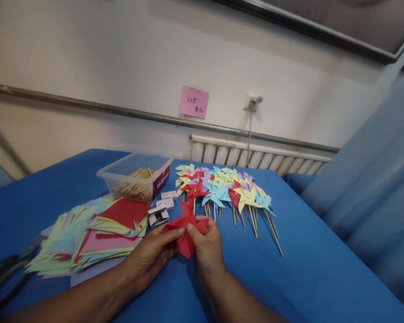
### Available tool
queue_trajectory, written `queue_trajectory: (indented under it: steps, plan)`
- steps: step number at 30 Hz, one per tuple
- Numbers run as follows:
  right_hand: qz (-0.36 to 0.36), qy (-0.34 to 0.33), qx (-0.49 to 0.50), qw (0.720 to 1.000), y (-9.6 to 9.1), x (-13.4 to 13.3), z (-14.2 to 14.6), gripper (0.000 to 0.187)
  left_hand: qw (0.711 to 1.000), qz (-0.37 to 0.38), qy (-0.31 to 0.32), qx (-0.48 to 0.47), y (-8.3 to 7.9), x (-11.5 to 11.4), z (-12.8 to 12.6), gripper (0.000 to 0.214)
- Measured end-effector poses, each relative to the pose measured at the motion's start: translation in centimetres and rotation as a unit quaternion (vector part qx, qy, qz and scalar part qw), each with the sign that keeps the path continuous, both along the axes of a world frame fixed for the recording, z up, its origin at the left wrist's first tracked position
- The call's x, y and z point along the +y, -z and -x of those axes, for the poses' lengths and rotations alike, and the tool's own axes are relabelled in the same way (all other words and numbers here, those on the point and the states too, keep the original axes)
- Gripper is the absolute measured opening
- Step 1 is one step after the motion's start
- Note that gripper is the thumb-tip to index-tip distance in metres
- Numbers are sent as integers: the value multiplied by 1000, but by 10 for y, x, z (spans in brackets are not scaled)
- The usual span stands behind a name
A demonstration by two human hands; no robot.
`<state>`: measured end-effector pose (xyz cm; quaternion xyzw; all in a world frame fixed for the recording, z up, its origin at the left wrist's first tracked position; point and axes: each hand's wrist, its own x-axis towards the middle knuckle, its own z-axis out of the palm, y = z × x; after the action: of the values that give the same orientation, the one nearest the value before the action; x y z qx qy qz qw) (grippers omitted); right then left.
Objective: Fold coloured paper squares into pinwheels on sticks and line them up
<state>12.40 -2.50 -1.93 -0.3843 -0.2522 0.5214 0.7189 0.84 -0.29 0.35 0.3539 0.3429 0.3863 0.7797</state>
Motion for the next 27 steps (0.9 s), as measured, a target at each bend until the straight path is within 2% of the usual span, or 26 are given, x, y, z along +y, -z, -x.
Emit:
queue_trajectory:
  steps: [9, 13, 16, 21, 24, 27]
  plan:
    - [-13, -34, 3, 999, 4, -1, -3, 38, 998, 2, -52, 30, -3, 4, 3, 20]
    - [-46, -14, -97, 994, 2, -4, -7, 43, 997, 7, -70, 13, -10, 14, 10, 19]
    - [-83, 0, -187, 979, -1, -8, -7, 46, 997, 6, -81, 6, -14, 19, 16, 17]
    - [-133, -43, -317, 938, -2, -14, -7, 36, 998, 18, -63, -16, -19, 20, 20, 6]
    - [-144, -60, -356, 921, -1, -15, -9, 29, 998, 26, -61, -21, -20, 20, 20, 2]
    - [-149, -58, -367, 916, -1, -14, -11, 25, 998, 22, -48, -24, -20, 19, 20, 2]
